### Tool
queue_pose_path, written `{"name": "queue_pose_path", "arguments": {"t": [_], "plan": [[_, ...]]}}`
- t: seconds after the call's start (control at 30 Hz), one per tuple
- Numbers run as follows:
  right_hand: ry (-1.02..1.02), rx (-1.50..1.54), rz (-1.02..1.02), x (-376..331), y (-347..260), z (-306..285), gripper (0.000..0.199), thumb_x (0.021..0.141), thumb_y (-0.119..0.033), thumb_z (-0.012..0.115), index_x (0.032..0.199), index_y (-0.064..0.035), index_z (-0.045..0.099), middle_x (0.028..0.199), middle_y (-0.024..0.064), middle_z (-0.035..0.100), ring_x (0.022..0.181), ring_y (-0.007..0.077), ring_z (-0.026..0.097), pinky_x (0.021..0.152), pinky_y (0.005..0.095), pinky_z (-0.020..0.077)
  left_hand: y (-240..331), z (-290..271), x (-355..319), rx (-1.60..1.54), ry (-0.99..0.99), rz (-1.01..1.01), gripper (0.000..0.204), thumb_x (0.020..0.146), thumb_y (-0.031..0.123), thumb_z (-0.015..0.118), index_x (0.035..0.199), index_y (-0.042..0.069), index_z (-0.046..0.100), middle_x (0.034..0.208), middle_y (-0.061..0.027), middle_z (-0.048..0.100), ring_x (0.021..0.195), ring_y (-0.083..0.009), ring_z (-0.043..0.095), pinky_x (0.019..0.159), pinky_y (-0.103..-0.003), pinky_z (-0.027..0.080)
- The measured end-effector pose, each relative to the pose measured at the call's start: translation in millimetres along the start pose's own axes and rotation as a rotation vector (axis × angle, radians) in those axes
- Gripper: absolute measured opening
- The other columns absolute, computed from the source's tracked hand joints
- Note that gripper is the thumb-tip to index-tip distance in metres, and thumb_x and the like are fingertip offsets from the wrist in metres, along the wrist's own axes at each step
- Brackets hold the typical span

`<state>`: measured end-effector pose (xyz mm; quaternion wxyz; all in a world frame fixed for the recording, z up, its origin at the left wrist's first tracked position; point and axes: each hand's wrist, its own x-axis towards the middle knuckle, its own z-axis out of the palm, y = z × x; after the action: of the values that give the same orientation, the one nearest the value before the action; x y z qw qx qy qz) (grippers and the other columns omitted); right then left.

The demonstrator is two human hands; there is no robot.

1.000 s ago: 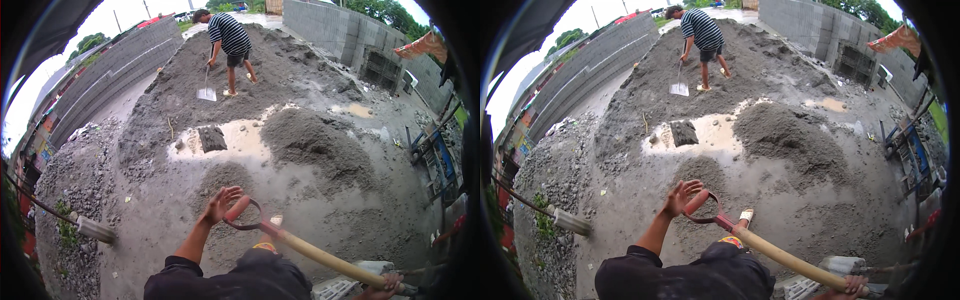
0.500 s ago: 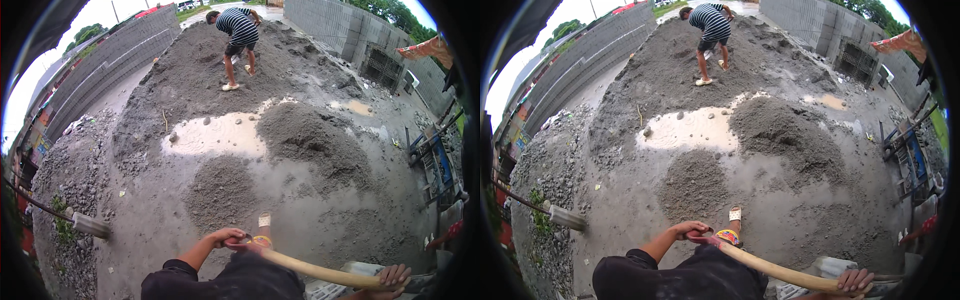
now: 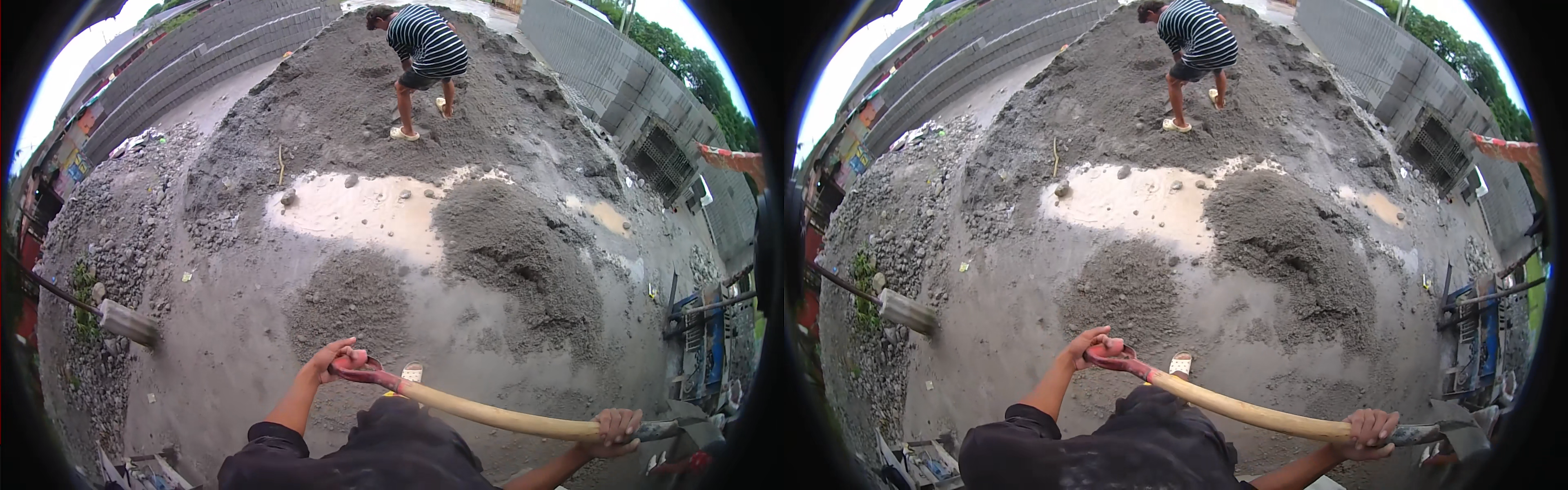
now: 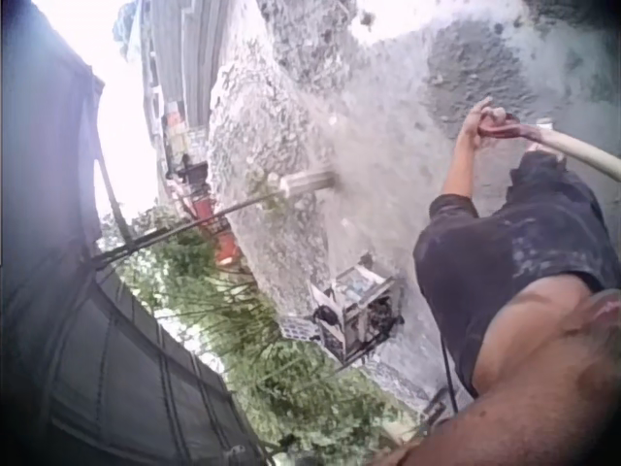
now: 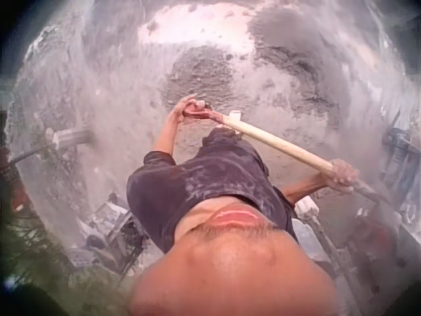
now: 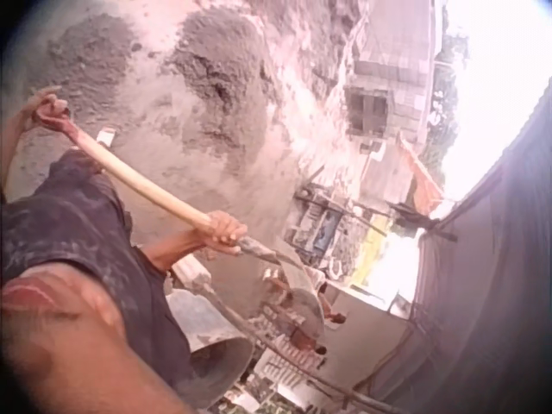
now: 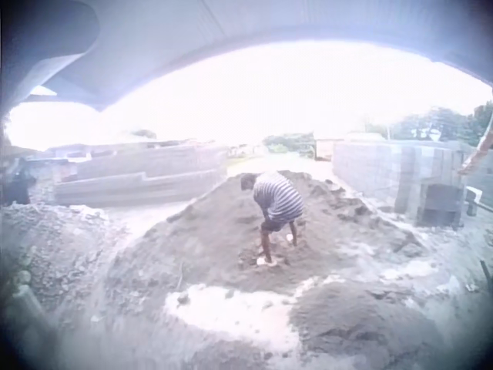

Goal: The person shovels concrete mixture from a pile on the ground into a cement mixer drum using shovels.

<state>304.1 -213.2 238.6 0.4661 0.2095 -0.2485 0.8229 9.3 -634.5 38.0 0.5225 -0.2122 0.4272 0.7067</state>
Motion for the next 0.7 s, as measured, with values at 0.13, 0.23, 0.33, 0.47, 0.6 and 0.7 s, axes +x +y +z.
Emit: {"name": "queue_pose_path", "arguments": {"t": [0.13,0.23,0.33,0.47,0.6,0.7], "plan": [[0.057,-0.085,0.043,30.4,14.9,-9.7,0.025,0.084,-0.018,0.060,0.077,-0.0065,0.039,0.060,0.0014,0.042,0.043,0.0088,0.041,0.045,0.0246,0.0410,30.7,20.6,24.8,0.058,0.075,0.027,0.044,0.084,0.042,0.059,0.064,0.003,0.060,0.097,-0.0142,0.062,0.081,-0.0195,0.063,0.072,-0.031,0.053],[0.058,-0.138,0.071,45.6,17.6,-12.1,0.024,0.086,-0.020,0.057,0.079,-0.0062,0.038,0.062,0.0019,0.041,0.045,0.0105,0.041,0.048,0.0258,0.0394,46.7,32.0,43.8,0.061,0.065,-0.004,0.046,0.084,0.041,0.059,0.059,0.002,0.059,0.117,-0.0169,0.054,0.094,-0.0197,0.060,0.082,-0.031,0.050],[0.078,-0.216,0.034,49.4,18.7,-11.9,0.023,0.087,-0.019,0.055,0.079,-0.0062,0.037,0.063,0.0026,0.041,0.046,0.0106,0.042,0.049,0.0260,0.0397,47.9,34.0,70.1,0.052,0.055,-0.021,0.042,0.084,0.038,0.058,0.060,0.004,0.058,0.120,-0.0174,0.054,0.100,-0.0247,0.058,0.085,-0.037,0.050],[0.060,-0.198,0.016,53.2,16.5,-20.3,0.023,0.087,-0.019,0.054,0.079,-0.0067,0.037,0.064,0.0028,0.041,0.046,0.0106,0.042,0.049,0.0256,0.0391,53.5,46.3,75.7,0.031,0.021,-0.031,0.043,0.084,0.041,0.058,0.063,0.003,0.060,0.120,-0.0160,0.055,0.101,-0.0234,0.058,0.085,-0.036,0.050],[0.044,-0.206,0.011,60.5,12.4,-30.4,0.023,0.088,-0.020,0.054,0.079,-0.0068,0.037,0.062,0.0025,0.040,0.045,0.0104,0.040,0.047,0.0253,0.0379,58.4,59.9,78.3,0.043,0.038,-0.029,0.044,0.085,0.043,0.057,0.069,0.002,0.062,0.120,-0.0143,0.055,0.100,-0.0219,0.059,0.085,-0.036,0.050],[0.003,-0.212,0.016,67.5,10.1,-32.0,0.021,0.088,-0.018,0.052,0.079,-0.0067,0.036,0.062,0.0026,0.038,0.045,0.0109,0.039,0.049,0.0260,0.0383,48.5,53.3,92.7,0.039,-0.018,-0.026,0.046,0.085,0.044,0.056,0.075,0.000,0.064,0.121,-0.0133,0.055,0.100,-0.0213,0.059,0.085,-0.036,0.050]]}}
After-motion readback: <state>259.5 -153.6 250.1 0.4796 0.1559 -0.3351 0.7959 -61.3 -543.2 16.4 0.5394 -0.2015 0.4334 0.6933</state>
